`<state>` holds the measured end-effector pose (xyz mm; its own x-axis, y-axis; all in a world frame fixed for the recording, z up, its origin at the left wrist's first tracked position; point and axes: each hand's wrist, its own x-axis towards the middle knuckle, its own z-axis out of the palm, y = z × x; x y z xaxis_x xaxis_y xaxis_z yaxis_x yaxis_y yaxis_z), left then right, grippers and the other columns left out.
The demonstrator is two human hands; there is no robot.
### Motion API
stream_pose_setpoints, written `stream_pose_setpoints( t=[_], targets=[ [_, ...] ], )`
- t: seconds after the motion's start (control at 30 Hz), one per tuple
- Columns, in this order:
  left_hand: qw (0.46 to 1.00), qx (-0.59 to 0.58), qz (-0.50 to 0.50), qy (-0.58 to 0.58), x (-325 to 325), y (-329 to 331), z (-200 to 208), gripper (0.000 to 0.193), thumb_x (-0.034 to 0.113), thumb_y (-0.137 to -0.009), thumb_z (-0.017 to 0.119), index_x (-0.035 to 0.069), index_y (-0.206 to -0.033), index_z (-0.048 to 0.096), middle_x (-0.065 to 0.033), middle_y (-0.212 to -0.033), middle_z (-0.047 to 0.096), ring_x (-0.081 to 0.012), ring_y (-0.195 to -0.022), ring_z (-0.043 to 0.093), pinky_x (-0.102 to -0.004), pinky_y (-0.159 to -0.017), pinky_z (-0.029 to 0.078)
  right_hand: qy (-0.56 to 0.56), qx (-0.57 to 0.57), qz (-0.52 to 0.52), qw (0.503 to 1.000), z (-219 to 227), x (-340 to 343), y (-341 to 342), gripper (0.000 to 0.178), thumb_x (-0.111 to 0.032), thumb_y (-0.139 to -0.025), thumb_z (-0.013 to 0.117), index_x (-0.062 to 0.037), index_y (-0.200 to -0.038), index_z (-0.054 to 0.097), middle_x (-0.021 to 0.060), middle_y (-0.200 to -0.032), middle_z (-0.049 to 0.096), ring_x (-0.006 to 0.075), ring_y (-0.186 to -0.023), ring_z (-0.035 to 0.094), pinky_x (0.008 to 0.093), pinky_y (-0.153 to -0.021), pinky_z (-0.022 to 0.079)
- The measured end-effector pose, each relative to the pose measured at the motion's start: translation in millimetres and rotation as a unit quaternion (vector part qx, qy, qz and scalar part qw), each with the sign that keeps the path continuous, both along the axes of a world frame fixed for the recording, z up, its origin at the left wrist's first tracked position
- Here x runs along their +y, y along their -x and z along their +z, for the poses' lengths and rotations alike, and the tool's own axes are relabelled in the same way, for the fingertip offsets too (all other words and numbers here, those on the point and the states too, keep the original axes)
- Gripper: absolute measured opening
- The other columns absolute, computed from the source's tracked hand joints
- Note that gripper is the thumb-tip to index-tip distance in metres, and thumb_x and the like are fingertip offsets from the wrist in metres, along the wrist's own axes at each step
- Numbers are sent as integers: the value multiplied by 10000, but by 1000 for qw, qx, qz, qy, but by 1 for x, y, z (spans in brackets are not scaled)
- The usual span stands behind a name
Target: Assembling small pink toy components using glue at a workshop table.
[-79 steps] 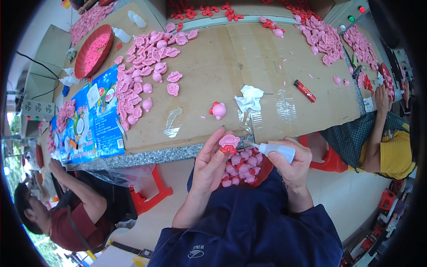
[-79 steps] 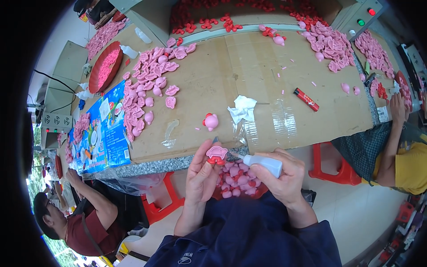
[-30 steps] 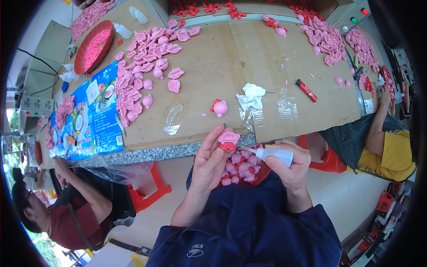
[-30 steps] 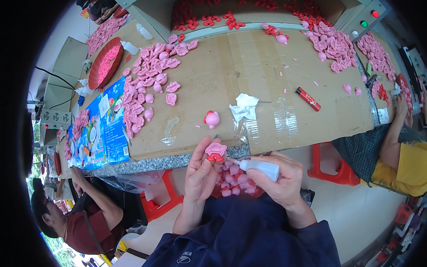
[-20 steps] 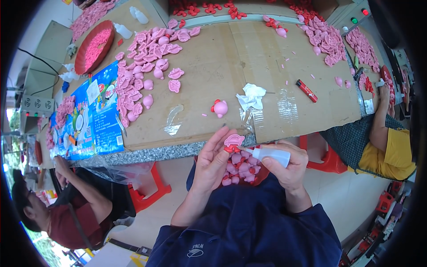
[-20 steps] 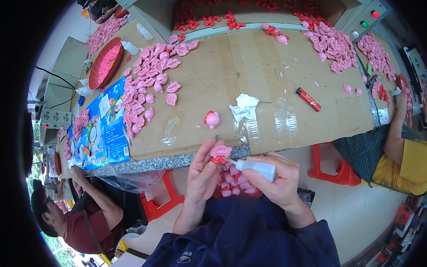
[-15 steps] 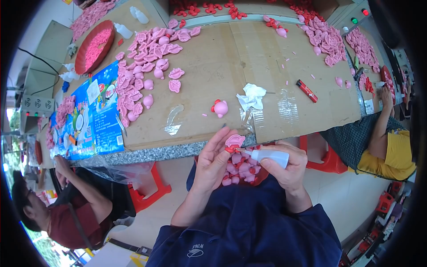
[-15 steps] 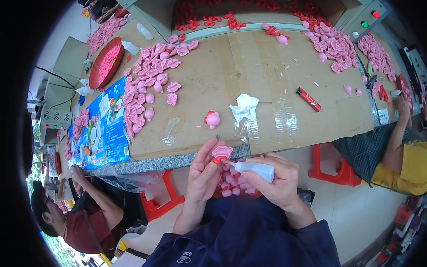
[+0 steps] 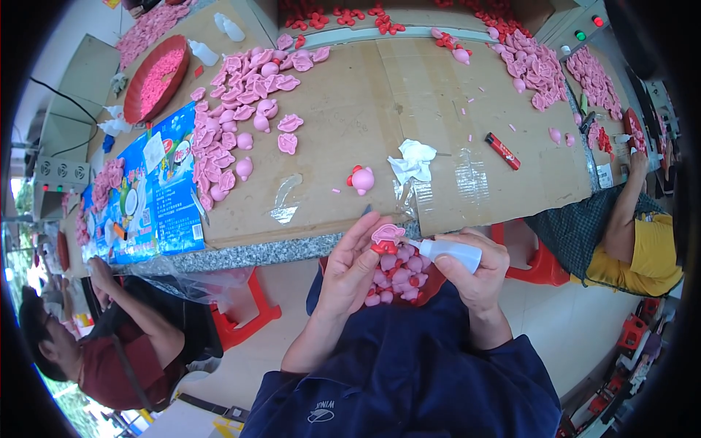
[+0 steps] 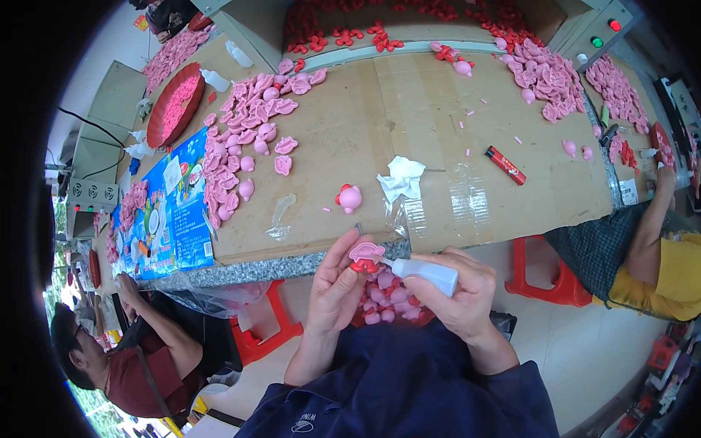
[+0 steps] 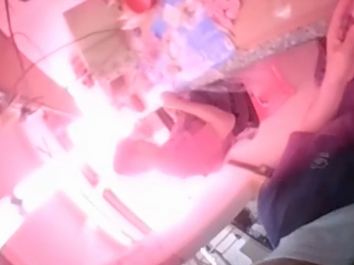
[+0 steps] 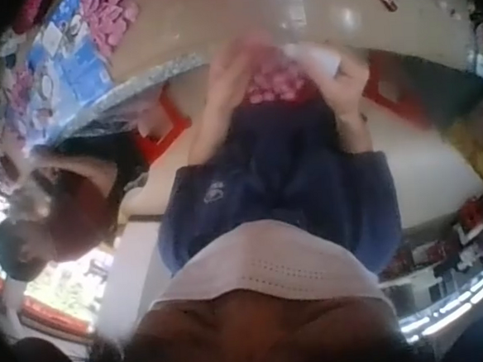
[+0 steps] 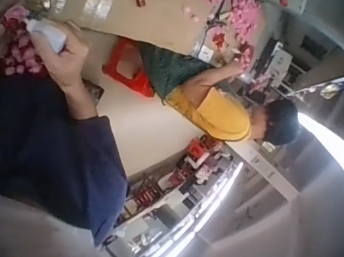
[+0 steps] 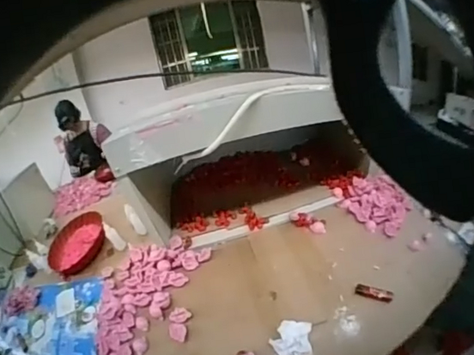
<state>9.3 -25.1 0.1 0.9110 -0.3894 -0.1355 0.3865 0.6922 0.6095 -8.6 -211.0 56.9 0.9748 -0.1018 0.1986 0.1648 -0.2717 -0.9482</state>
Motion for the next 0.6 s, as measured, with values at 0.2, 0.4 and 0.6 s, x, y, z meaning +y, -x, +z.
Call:
stream_pose_setpoints(
  t=[0.2, 0.4, 0.6],
  targets=[
    [1000, 5, -5, 1, -1, 0, 0, 500, 38, -881, 506, -6, -1339, 308, -158, -1325, 401, -212, -1220, 402, -341, -1035, 303, 14, -23, 17, 1000, -1, 1, -3, 268, -46, -642, 746, 40, -881, 662, 71, -624, 588, 131, -531, 514, 239, -487, 374],
    [1000, 15, -5, 10, 4, 3, -5, 498, 24, -873, 506, -15, -1333, 320, -163, -1319, 412, -226, -1217, 411, -365, -1036, 299, -63, 34, -64, 995, -1, -12, -11, 303, -2, -670, 719, 31, -956, 624, 60, -804, 618, 97, -703, 560, 224, -636, 438],
    [1000, 19, 11, 17, 14, 8, -7, 465, 31, -865, 519, -22, -1304, 372, -177, -1316, 419, -237, -1209, 424, -375, -1034, 304, -32, 9, -126, 992, -36, -24, -57, 268, -24, -725, 674, -13, -976, 583, 42, -946, 604, 112, -857, 545, 239, -786, 407]
  ],
)
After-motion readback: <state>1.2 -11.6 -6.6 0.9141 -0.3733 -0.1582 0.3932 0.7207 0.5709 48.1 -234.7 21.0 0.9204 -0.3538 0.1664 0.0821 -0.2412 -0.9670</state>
